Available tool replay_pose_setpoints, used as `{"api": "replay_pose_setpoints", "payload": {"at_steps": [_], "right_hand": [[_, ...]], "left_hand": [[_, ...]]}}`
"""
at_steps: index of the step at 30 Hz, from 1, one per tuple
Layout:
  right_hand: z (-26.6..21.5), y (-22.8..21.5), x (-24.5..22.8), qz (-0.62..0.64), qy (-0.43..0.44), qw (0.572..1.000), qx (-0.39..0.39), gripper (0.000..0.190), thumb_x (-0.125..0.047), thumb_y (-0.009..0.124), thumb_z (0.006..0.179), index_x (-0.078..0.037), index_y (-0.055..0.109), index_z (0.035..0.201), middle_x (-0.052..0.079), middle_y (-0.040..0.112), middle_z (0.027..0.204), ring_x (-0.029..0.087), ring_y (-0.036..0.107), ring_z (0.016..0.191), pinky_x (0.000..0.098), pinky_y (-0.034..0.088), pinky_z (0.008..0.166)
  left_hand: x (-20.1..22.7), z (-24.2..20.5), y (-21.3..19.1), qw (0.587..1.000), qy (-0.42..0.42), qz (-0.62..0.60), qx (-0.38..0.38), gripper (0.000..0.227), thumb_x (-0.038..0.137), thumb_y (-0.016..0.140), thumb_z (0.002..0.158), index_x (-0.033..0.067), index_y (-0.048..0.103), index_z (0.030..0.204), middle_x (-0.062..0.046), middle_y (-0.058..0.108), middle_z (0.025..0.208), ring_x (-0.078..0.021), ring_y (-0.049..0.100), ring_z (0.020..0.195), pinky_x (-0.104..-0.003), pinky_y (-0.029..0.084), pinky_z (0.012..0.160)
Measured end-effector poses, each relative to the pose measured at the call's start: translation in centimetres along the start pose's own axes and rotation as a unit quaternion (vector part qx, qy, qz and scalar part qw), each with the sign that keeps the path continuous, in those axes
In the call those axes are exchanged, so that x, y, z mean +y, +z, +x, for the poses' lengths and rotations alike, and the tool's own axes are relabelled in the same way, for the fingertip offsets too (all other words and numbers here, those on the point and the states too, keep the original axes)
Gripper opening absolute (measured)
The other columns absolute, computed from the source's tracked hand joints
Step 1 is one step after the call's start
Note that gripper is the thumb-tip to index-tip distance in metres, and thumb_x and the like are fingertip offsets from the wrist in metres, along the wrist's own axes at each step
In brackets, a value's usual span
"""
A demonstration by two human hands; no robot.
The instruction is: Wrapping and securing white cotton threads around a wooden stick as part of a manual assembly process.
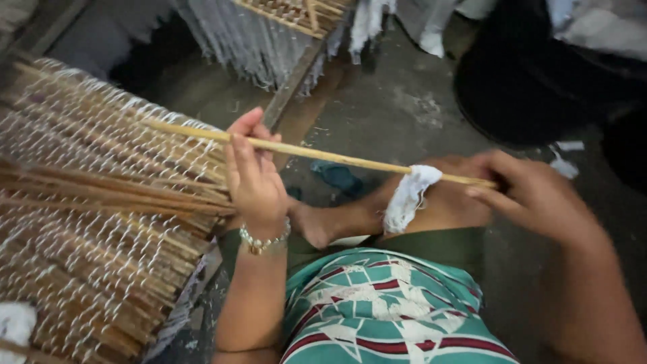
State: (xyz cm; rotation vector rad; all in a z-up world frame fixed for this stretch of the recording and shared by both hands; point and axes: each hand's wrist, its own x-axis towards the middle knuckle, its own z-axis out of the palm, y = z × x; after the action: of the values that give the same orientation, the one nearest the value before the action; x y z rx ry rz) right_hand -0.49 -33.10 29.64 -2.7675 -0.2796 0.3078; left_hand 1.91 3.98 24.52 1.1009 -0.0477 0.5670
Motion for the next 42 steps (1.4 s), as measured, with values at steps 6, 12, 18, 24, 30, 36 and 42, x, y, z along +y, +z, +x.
{"api": "replay_pose_setpoints", "payload": {"at_steps": [6, 12, 18, 24, 30, 36, 42], "right_hand": [[0.5, -1.2, -9.9, 0.047, -0.217, 0.974, 0.053, 0.032, -0.042, 0.059, 0.097, -0.023, 0.067, 0.120, -0.004, 0.071, 0.086, 0.017, 0.066, 0.066, 0.0342, 0.044, 0.058], [-0.4, -2.7, -7.7, -0.016, -0.070, 0.994, 0.082, 0.029, -0.035, 0.061, 0.099, -0.024, 0.071, 0.123, -0.004, 0.071, 0.095, 0.018, 0.064, 0.071, 0.0366, 0.044, 0.063], [-0.6, -2.3, -10.9, 0.048, -0.037, 0.997, 0.056, 0.036, -0.035, 0.045, 0.104, -0.019, 0.064, 0.130, 0.000, 0.072, 0.092, 0.020, 0.067, 0.071, 0.0378, 0.045, 0.063], [-0.1, 0.1, -10.7, 0.048, -0.020, 0.986, 0.156, 0.019, -0.041, 0.071, 0.095, -0.024, 0.074, 0.105, -0.007, 0.065, 0.073, 0.011, 0.058, 0.063, 0.0304, 0.042, 0.060], [-0.5, 0.8, -9.2, 0.020, -0.051, 0.970, 0.237, 0.012, -0.031, 0.074, 0.098, -0.020, 0.077, 0.103, -0.006, 0.061, 0.067, 0.008, 0.057, 0.062, 0.0276, 0.040, 0.056], [-0.2, 2.0, -10.5, 0.068, -0.027, 0.976, 0.205, 0.024, -0.040, 0.080, 0.087, -0.022, 0.075, 0.101, 0.005, 0.070, 0.069, 0.028, 0.068, 0.062, 0.0391, 0.053, 0.059], [-0.3, 1.2, -9.4, 0.056, -0.023, 0.969, 0.240, 0.019, -0.034, 0.077, 0.094, -0.016, 0.075, 0.097, 0.010, 0.066, 0.064, 0.032, 0.067, 0.061, 0.0383, 0.051, 0.059]], "left_hand": [[-1.4, -6.8, 5.9, 0.966, -0.053, -0.010, -0.253, 0.047, 0.041, 0.042, 0.112, 0.0020, 0.065, 0.125, 0.000, 0.057, 0.089, -0.0092, 0.055, 0.082, -0.024, 0.047, 0.081], [-1.6, -3.8, 4.0, 0.999, -0.039, -0.010, -0.035, 0.039, 0.027, 0.044, 0.112, -0.0005, 0.057, 0.136, -0.001, 0.068, 0.084, -0.0106, 0.067, 0.079, -0.022, 0.062, 0.078], [-2.4, -6.3, 7.3, 0.919, 0.081, 0.233, -0.306, 0.023, 0.031, 0.061, 0.102, 0.0129, 0.074, 0.106, -0.002, 0.078, 0.106, -0.0217, 0.069, 0.098, -0.038, 0.042, 0.094], [-2.0, -6.0, 6.5, 0.918, -0.007, 0.200, -0.341, 0.028, 0.028, 0.057, 0.103, 0.0086, 0.075, 0.112, -0.006, 0.078, 0.112, -0.0198, 0.073, 0.105, -0.035, 0.056, 0.091], [-2.5, -4.6, 5.0, 0.957, 0.121, 0.172, -0.202, 0.027, 0.017, 0.044, 0.110, 0.0062, 0.064, 0.096, -0.005, 0.064, 0.090, -0.0116, 0.054, 0.067, -0.025, 0.042, 0.059], [-2.0, -7.2, 7.4, 0.925, 0.106, 0.221, -0.289, 0.009, 0.019, 0.070, 0.096, 0.0126, 0.075, 0.100, -0.012, 0.072, 0.090, -0.0354, 0.071, 0.090, -0.043, 0.057, 0.083], [-1.3, -5.3, 5.6, 0.984, -0.005, 0.125, -0.129, 0.027, 0.020, 0.042, 0.110, 0.0098, 0.059, 0.093, -0.006, 0.073, 0.081, -0.0214, 0.071, 0.082, -0.033, 0.056, 0.085]]}}
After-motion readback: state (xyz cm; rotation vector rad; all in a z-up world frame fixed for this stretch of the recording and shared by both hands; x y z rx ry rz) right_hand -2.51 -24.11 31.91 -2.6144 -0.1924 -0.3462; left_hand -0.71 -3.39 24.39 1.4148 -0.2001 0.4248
